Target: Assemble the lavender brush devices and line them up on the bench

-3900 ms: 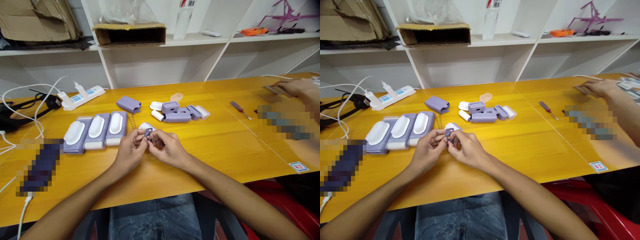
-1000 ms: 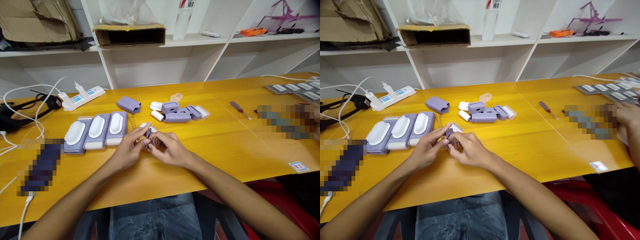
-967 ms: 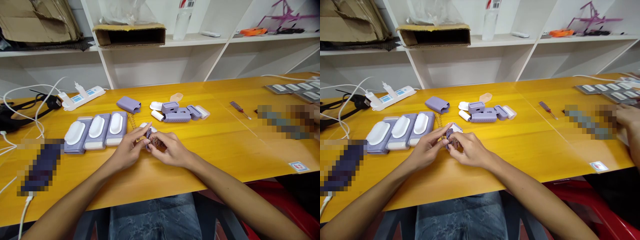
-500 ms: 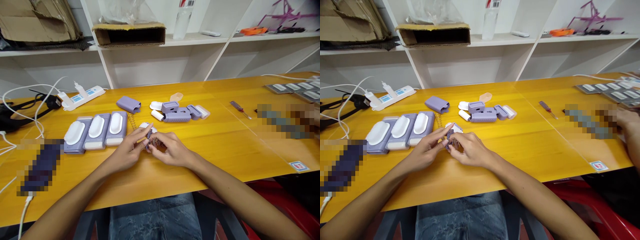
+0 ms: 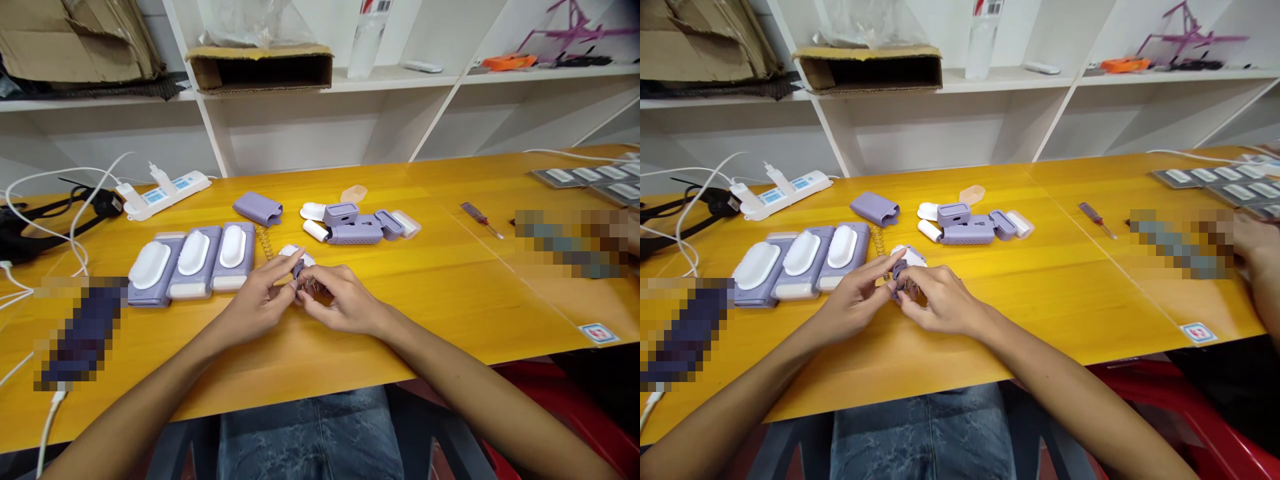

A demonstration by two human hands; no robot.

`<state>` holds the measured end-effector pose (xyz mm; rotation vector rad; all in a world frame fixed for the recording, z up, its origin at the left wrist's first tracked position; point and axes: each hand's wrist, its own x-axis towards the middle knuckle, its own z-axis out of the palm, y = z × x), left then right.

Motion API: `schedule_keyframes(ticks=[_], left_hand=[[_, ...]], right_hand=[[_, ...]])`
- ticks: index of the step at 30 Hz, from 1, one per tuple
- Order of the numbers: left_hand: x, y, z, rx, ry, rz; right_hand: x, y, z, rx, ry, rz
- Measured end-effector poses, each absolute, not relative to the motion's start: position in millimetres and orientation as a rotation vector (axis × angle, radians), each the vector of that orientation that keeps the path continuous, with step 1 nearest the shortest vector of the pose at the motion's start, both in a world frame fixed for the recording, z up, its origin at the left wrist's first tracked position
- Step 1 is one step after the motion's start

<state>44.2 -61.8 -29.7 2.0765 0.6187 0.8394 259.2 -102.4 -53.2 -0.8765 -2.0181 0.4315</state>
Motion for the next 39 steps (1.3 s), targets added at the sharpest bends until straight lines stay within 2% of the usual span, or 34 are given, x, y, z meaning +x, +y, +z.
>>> schedule_keyframes(ticks=[12,27,39], left_hand=[[48.2,-65.1,-33.3,1.949,0.724,0.923],[46.8,-64.0,-21.6,2.015,0.724,0.799],[46.0,-63.2,-24.8,2.018,0.765,0.804]], right_hand=[[259.3,-101.5,-53.7,-0.872,-2.022,0.420],[259.8,-101.3,-54.4,-0.877,-2.093,0.335],[260.2,-101.9,-53.0,-0.909,-2.105,0.390]])
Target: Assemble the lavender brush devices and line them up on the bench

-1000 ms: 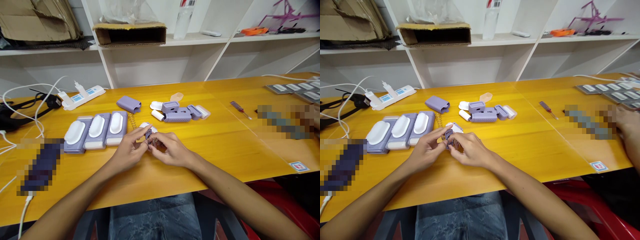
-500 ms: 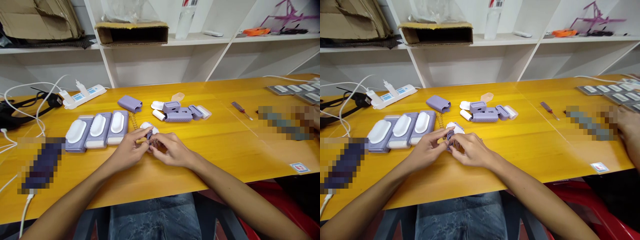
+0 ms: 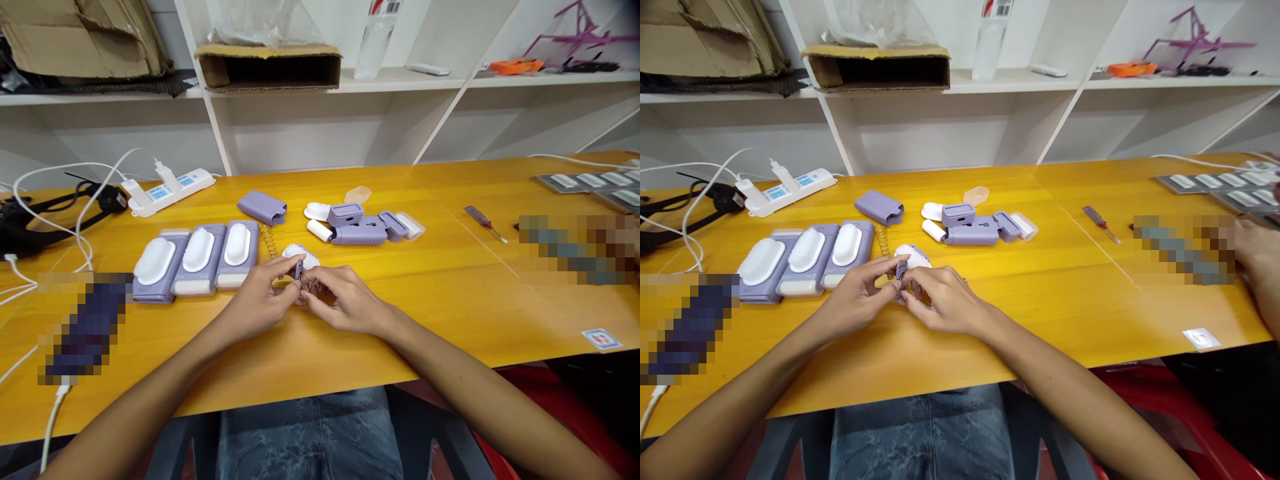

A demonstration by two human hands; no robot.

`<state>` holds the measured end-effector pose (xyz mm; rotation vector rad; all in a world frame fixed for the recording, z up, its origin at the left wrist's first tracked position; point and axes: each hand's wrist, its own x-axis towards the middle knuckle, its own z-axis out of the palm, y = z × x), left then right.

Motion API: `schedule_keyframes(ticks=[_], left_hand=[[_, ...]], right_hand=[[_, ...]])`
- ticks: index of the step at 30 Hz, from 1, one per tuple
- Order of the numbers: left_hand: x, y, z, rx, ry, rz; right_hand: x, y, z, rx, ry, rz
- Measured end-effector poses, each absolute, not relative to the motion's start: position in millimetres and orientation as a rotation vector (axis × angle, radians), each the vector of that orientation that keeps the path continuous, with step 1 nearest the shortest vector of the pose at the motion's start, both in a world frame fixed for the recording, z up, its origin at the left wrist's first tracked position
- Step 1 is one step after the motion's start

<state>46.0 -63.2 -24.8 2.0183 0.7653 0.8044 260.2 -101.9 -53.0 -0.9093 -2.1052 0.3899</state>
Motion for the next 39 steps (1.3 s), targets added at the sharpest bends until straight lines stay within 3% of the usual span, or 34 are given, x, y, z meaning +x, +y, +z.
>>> schedule_keyframes(ticks=[20,39], left_hand=[[43.6,-61.9,-24.4,2.101,0.701,0.746],[47.4,-61.9,-31.5,1.928,0.787,0.909]], right_hand=[[263.1,-101.5,-52.1,-0.916,-2.127,0.388],[264.6,-99.4,-50.8,-0.950,-2.069,0.550]])
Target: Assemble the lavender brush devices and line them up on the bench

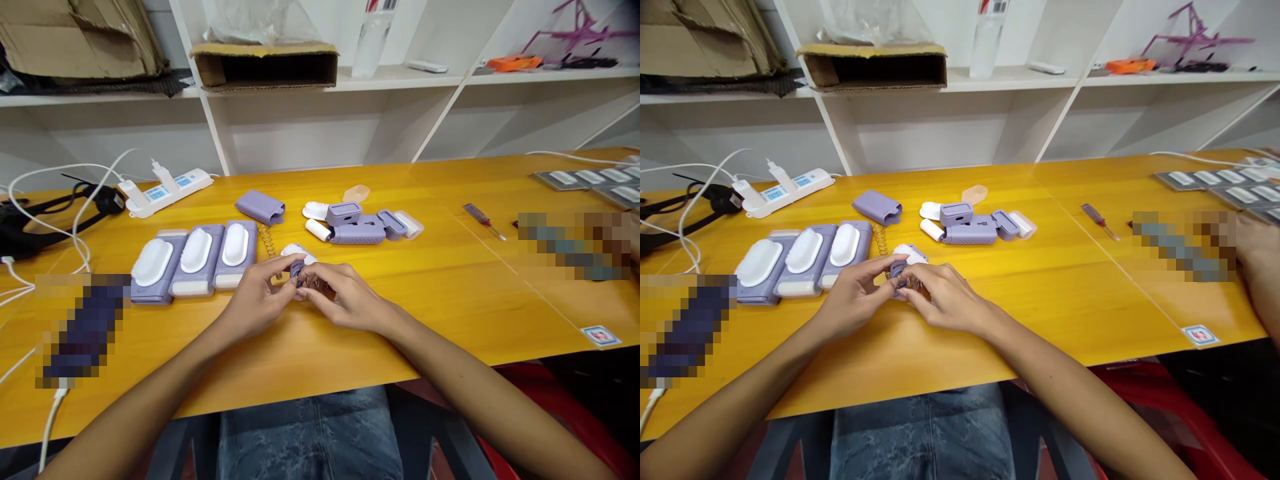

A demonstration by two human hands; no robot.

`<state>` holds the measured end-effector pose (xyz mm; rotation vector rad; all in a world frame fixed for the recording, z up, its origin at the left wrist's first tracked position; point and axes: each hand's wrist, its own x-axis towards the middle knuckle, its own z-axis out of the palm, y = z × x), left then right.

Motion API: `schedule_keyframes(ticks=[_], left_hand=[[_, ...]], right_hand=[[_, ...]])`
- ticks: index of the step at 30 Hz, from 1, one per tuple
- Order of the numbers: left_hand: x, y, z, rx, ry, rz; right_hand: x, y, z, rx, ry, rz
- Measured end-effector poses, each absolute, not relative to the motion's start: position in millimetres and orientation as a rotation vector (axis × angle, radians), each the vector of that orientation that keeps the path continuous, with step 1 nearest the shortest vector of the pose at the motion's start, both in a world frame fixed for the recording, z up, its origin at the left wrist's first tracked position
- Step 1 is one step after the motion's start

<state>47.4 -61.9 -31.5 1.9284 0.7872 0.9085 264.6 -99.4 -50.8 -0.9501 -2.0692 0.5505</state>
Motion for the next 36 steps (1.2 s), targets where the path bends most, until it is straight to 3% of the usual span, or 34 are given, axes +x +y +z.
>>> schedule_keyframes(ticks=[36], left_hand=[[48.4,-63.0,-32.5,1.615,0.718,0.731]], right_hand=[[263.3,-99.7,-54.8,-1.002,-2.208,0.348]])
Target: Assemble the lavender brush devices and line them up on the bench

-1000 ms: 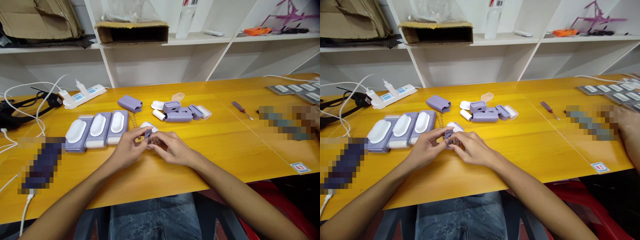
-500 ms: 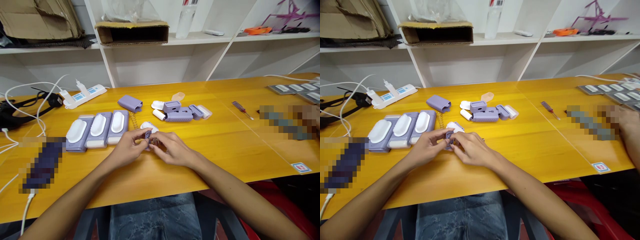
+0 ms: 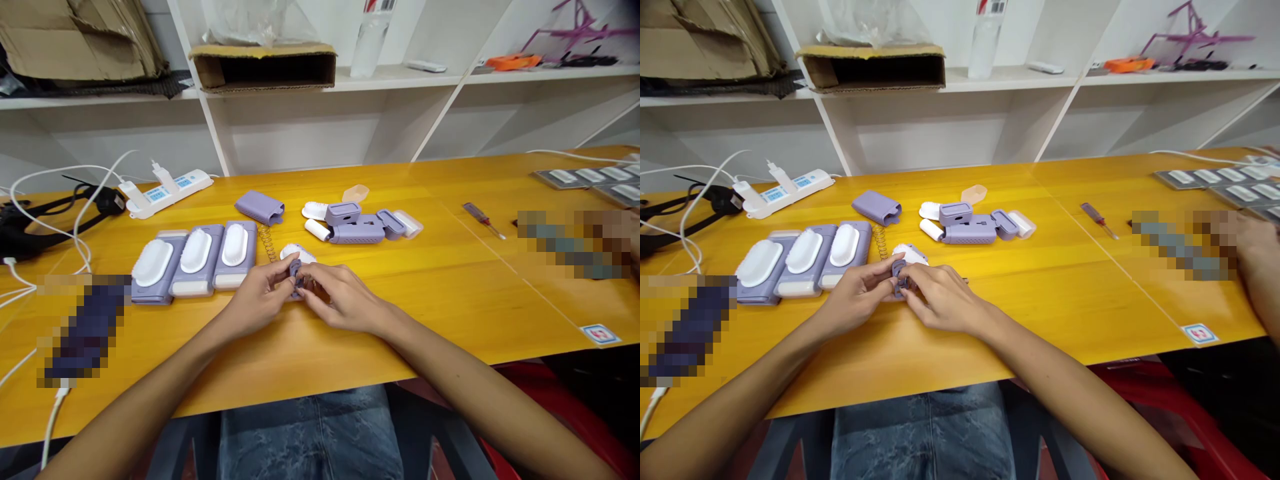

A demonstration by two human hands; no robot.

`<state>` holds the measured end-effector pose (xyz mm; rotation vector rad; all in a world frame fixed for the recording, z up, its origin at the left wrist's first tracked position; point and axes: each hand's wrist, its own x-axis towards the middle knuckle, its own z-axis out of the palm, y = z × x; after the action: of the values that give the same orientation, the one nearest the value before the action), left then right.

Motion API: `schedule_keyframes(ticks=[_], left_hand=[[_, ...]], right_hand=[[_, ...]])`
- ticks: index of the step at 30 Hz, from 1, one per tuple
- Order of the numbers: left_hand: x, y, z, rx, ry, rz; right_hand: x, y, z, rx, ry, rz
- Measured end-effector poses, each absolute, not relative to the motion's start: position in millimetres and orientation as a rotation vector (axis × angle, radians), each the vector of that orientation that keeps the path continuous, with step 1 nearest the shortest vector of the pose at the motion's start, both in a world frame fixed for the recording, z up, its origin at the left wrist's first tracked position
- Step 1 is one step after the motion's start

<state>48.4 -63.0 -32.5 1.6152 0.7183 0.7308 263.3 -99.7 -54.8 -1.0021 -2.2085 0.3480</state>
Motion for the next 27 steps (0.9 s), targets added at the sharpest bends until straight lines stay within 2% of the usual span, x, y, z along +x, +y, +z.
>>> schedule_keyframes(ticks=[10,27], left_hand=[[48.3,-61.7,-31.6,1.352,0.695,0.663],[50.5,-65.8,-32.9,1.421,0.736,0.742]], right_hand=[[263.8,-99.8,-54.1,-0.993,-2.173,0.336],[263.9,-101.7,-51.3,-0.990,-2.122,0.437]])
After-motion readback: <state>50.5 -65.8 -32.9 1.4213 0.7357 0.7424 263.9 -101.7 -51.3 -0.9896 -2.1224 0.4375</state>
